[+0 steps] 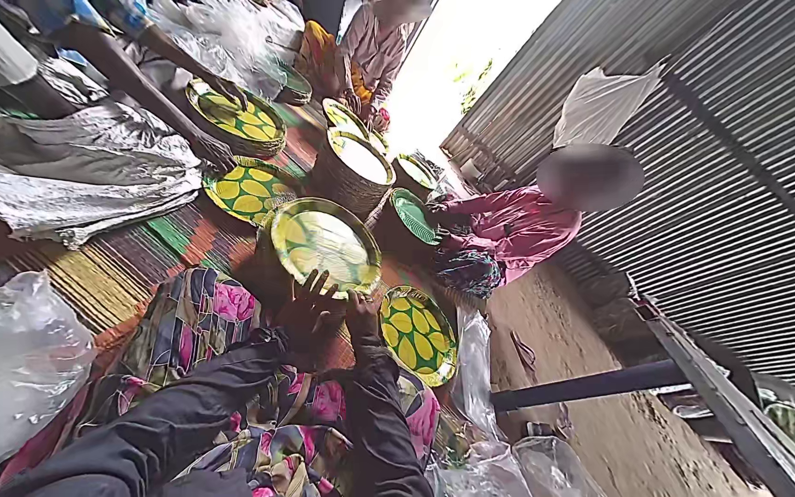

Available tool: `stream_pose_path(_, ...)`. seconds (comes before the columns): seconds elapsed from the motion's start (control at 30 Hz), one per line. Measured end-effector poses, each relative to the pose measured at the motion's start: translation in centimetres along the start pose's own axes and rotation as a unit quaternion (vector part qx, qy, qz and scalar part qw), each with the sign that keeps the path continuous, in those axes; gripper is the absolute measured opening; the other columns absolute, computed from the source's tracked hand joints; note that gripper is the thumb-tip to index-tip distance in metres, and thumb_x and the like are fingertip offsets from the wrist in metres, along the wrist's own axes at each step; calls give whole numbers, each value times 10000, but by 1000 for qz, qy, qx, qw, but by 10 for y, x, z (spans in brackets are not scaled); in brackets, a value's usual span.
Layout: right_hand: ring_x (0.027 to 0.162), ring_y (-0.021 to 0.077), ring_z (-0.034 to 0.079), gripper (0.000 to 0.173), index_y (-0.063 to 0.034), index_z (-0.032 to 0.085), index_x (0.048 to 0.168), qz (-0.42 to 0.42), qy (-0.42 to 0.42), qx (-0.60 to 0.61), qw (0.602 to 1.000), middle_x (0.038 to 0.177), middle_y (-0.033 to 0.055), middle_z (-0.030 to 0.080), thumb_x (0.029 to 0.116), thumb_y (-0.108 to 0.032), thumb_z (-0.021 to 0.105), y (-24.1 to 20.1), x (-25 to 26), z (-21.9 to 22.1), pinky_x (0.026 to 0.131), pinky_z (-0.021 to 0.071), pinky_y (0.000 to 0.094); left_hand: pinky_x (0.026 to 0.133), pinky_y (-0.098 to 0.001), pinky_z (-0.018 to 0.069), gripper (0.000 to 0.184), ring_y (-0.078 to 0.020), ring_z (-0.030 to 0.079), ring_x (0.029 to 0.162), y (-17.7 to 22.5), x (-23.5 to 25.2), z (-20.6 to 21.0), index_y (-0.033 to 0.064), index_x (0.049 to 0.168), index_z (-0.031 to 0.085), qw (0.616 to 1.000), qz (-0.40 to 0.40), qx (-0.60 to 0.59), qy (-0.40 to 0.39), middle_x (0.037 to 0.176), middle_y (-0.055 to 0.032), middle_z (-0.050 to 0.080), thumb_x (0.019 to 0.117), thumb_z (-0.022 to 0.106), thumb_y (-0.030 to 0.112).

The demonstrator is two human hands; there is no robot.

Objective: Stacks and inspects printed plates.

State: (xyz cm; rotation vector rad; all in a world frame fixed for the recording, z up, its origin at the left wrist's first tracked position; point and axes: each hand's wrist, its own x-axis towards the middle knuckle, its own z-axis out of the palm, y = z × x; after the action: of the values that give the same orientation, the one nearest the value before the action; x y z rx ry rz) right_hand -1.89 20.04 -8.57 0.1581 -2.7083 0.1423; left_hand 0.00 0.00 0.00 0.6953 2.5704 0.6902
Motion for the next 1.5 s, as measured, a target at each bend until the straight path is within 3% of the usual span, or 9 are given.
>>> stream_pose_path(0.1,1409,434,498,613,41,560,1442,135,-83,28,987,1454,279,572,914,-197,759,19,11,-6,1199,355,541,1213,-747,62,506,-414,334,1531,-72,81,112,23,1521,492,956,79,54,278,1577,-258,451,1035,533,156)
stream_pose_path(0.17,1428,404,484,675,37,482,1499,285,-151,-38,946,1486,272,540,937,-235,740,40,9,-11,1193,371,516,1233,-702,68,626,-370,186,1592,-60,70,86,35,1611,321,990,6,106,97,1684,-212,277,1013,501,-3)
stream_pose_path(0.3,1423,345,492,415,-28,638,1334,476,-304,-81,821,1472,184,573,1002,-274,598,73,-9,5,1105,426,584,1250,-662,79,721,-353,165,1599,-50,68,75,51,1612,326,993,-1,107,48,1701,-179,255,976,655,139)
stream_pose_path(0.77,1348,318,585,382,-63,614,1405,472,-158,-42,867,1416,166,639,1061,-166,483,37,-6,-26,1134,425,522,1260,-634,78,705,-331,155,1604,-55,63,77,68,1626,298,991,16,126,50,1709,-170,233,996,614,102)
stream_pose_path(0.9,1256,480,623,351,54,680,1296,232,17,-65,970,1311,321,654,1055,-99,475,0,-7,-41,1094,466,569,1205,-742,108,686,-472,183,1570,-56,56,88,114,1603,389,963,91,48,250,1679,-262,246,975,660,165)
stream_pose_path(1.1,1396,414,506,404,-83,624,1422,11,-270,-55,961,1405,236,619,1026,-152,585,-7,22,-46,1219,290,577,1205,-745,92,588,-427,187,1581,-32,24,59,148,1633,329,956,120,71,257,1700,-192,243,1083,478,293)
stream_pose_path(1.3,1409,429,490,586,56,590,1383,264,-358,-104,889,1472,289,538,1028,-408,620,76,20,-58,1152,399,577,1258,-649,47,705,-361,115,1607,-49,66,66,76,1614,341,991,-17,123,46,1717,-187,190,961,602,23)
stream_pose_path(1.4,1408,414,501,727,51,639,1319,323,-440,-86,834,1452,278,564,981,-592,613,95,-3,-31,1145,404,586,1237,-695,16,760,-367,143,1601,-50,72,70,101,1599,388,990,-10,118,76,1707,-167,245,906,700,87)
stream_pose_path(1.5,1376,395,528,617,42,631,1314,336,-406,-72,847,1435,264,570,925,-428,722,90,-3,-24,1099,459,563,1220,-729,40,782,-387,194,1587,-51,75,85,94,1578,429,986,-5,121,118,1687,-178,295,858,732,55)
